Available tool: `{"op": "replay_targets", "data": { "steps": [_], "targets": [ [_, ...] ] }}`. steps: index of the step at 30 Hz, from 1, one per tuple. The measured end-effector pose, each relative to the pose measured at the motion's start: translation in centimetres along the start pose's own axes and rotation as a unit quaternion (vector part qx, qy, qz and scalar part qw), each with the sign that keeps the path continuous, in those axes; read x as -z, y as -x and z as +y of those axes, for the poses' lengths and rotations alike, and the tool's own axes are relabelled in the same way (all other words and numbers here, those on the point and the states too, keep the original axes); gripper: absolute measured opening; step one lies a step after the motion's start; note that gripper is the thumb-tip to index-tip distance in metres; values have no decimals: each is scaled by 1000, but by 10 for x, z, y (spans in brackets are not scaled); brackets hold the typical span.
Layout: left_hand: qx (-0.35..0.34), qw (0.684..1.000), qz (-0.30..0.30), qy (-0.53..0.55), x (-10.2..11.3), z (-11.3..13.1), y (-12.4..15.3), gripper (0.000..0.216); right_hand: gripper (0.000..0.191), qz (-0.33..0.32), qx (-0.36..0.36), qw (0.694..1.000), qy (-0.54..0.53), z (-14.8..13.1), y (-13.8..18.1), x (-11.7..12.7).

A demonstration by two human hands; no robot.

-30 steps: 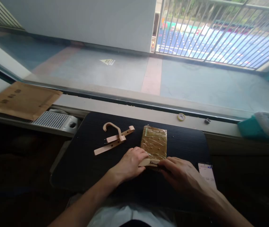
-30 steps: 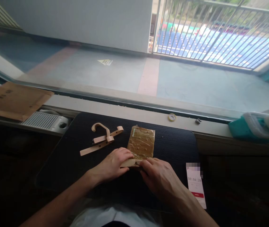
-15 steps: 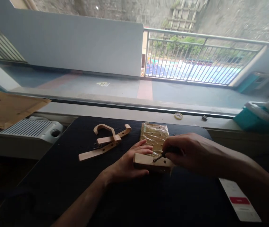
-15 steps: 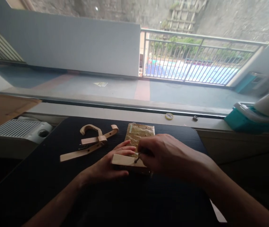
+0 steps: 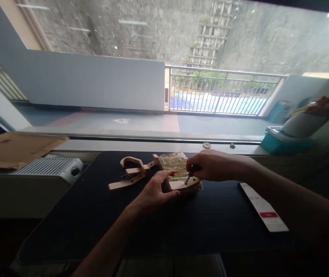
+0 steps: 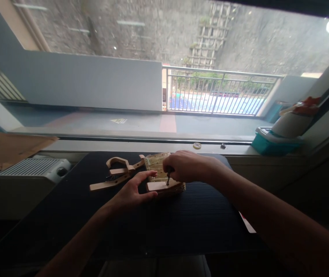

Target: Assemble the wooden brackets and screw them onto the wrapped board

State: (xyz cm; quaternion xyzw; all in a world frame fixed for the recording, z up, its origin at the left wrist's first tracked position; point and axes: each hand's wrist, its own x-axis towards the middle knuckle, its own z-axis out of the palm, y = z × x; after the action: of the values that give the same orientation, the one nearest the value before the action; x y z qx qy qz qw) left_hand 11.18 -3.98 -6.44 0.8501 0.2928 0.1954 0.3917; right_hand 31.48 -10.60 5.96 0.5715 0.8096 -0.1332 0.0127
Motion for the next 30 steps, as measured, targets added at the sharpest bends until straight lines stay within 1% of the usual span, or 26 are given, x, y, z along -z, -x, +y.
{"op": "replay_targets", "data": {
  "steps": [1,3,4,6,8,10,12,19,24,27,30],
  "targets": [
    [-7,999,9,-31,-2,6,-2,60,21,-6,1,1000,3,0,-1,1],
    [-22,995,8,-96,-6,18,-9,51,23,-10,6,1000,12,-1,-2,3],
    [-26,992,-1,-123,-8,24,-14,47,24,-9,10,1000,16,-1,-3,4],
    [-22,987,-30,-153,-9,35,-23,37,24,-5,23,999,22,-1,-3,5],
    [-16,984,-74,-164,-7,43,-32,28,23,-3,37,999,20,-2,-2,4],
    [-14,979,-117,-166,-4,47,-38,24,24,-3,47,999,14,-3,0,3],
    [-15,976,-140,-165,-1,48,-41,23,23,-2,51,999,4,-2,1,2],
    [-17,975,-134,-175,-4,37,-46,22,20,8,22,999,-24,9,-3,-1],
    [-15,973,-133,-190,-5,39,-46,22,20,31,-14,999,7,6,-6,-2],
    [-22,975,-136,-174,-4,39,-46,23,19,41,-10,999,30,4,-4,1],
    [-25,976,-139,-165,-2,39,-46,24,18,38,9,999,21,5,-2,4]
  ]
}}
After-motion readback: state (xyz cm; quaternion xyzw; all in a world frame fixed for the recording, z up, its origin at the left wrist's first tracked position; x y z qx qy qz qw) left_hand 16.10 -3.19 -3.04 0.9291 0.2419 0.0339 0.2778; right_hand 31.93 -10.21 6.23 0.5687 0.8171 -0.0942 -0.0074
